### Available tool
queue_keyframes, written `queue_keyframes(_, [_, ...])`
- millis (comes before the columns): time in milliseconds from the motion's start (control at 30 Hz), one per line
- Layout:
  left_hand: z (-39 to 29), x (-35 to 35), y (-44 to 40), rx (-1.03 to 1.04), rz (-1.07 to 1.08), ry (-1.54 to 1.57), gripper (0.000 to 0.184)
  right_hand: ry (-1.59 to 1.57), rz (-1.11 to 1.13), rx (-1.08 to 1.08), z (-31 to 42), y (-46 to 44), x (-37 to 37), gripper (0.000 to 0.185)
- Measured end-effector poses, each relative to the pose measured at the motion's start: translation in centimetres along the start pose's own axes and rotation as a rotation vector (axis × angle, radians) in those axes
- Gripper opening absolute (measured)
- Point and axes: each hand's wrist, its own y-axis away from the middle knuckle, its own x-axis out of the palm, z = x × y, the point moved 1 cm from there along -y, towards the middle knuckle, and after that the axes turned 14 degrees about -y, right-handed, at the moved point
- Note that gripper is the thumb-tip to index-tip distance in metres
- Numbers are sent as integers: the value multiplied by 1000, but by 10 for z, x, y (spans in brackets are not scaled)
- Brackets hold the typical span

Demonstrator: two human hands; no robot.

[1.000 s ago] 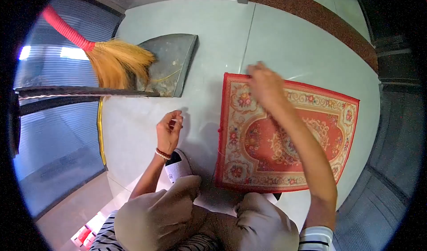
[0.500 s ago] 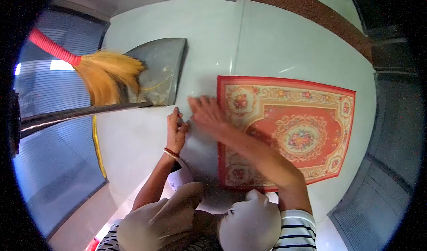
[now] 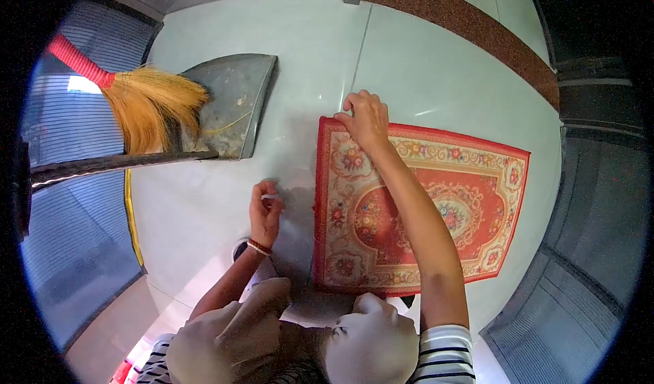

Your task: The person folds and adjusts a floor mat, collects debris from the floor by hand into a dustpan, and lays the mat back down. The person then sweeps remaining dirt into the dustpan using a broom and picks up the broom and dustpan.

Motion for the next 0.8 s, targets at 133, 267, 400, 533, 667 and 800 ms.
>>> queue_keyframes(133, [-9, 6, 9, -11, 56, -55, 34, 127, 43, 152, -1, -18, 2, 35])
queue_keyframes(267, [-26, 12, 12, 233, 102, -353, 40, 261, -22, 221, -5, -39, -3, 46])
queue_keyframes(400, [-38, 30, 21, 395, 205, -487, 42, 360, -130, 274, -6, -60, -10, 53])
queue_keyframes(533, [-34, 36, 33, 355, 286, -499, 40, 426, -260, 301, -15, -78, -15, 52])
queue_keyframes(667, [-41, 31, 34, 317, 315, -487, 39, 360, -345, 318, -26, -83, -30, 47])
queue_keyframes(800, [-40, 33, 24, 301, 285, -420, 47, 58, -303, 397, -46, -63, -46, 39])
